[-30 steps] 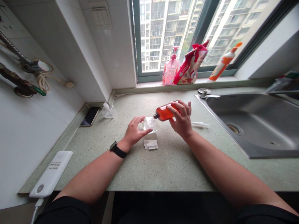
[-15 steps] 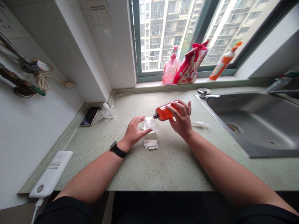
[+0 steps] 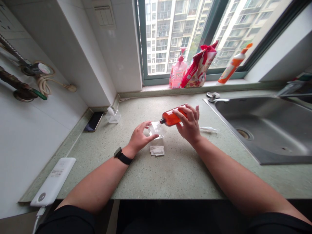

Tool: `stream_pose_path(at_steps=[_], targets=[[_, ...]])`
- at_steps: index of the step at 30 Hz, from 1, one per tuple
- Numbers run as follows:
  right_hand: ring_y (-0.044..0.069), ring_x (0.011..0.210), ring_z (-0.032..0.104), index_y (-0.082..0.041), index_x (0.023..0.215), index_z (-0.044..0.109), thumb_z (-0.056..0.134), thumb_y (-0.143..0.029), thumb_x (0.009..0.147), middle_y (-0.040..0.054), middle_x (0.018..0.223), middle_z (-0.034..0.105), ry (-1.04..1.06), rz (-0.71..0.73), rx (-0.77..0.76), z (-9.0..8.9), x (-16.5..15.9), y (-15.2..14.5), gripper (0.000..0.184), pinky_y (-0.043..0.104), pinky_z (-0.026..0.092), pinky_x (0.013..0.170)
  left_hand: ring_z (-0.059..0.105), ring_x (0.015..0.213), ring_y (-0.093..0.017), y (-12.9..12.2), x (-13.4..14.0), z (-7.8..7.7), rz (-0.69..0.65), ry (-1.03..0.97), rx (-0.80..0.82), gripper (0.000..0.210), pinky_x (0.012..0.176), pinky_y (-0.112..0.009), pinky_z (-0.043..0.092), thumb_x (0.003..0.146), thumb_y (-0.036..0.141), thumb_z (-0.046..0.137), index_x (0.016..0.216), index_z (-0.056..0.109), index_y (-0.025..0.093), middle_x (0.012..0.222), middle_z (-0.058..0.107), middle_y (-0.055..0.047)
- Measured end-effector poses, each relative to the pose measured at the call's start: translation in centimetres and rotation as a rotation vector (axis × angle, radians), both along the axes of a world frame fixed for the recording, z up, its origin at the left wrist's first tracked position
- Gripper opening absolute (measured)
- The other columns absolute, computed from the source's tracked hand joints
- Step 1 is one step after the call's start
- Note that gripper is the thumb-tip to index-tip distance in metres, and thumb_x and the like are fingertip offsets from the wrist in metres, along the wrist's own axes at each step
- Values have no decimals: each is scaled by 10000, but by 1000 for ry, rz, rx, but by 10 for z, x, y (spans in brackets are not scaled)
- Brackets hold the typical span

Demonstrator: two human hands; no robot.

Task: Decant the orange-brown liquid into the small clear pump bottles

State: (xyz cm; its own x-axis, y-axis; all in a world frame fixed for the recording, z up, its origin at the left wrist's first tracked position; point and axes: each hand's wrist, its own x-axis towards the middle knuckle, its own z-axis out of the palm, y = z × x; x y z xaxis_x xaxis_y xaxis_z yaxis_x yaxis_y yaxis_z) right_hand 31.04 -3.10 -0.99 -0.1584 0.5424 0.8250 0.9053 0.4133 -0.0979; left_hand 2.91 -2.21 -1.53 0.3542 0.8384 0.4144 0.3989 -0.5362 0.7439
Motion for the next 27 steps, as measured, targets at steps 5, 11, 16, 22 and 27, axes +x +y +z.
stream_pose_path(at_steps=[5,11,16,22,27], targets=[[357,1484,475,-506,1560,420,643,-93,908,22,1453,582,-24,-32,-14,-1,1,1,803,734,218,1305,764,1077,-299,0,1,0,23,-16,-40,700,932,-470,628,759,529,932,1321,659,214,1303,738,-135],[348,1481,480,-502,1574,392,661,-91,893,26,1438,589,-46,-42,25,-3,0,2,839,723,226,1305,771,1072,-296,-1,1,1,27,-27,-62,684,923,-457,640,739,500,953,1284,662,208,1275,744,-129],[337,1480,481,-502,1581,385,667,-78,888,23,1441,593,-48,-32,52,-3,-1,2,860,695,213,1319,772,1075,-297,-2,1,2,32,-18,-75,699,910,-450,644,732,525,953,1281,659,208,1281,742,-129],[360,1498,462,-550,1597,353,638,-77,900,16,1479,577,-43,-24,-43,-1,-1,-1,889,735,190,1313,777,1069,-300,-4,2,3,39,-16,-58,698,903,-446,648,730,535,953,1273,662,209,1264,744,-126],[371,1493,460,-546,1606,356,645,-89,893,17,1502,570,-22,11,-80,3,-1,-4,895,752,151,1319,781,1066,-306,-4,1,4,51,-42,-57,718,905,-457,655,730,581,938,1280,658,212,1276,739,-135]])
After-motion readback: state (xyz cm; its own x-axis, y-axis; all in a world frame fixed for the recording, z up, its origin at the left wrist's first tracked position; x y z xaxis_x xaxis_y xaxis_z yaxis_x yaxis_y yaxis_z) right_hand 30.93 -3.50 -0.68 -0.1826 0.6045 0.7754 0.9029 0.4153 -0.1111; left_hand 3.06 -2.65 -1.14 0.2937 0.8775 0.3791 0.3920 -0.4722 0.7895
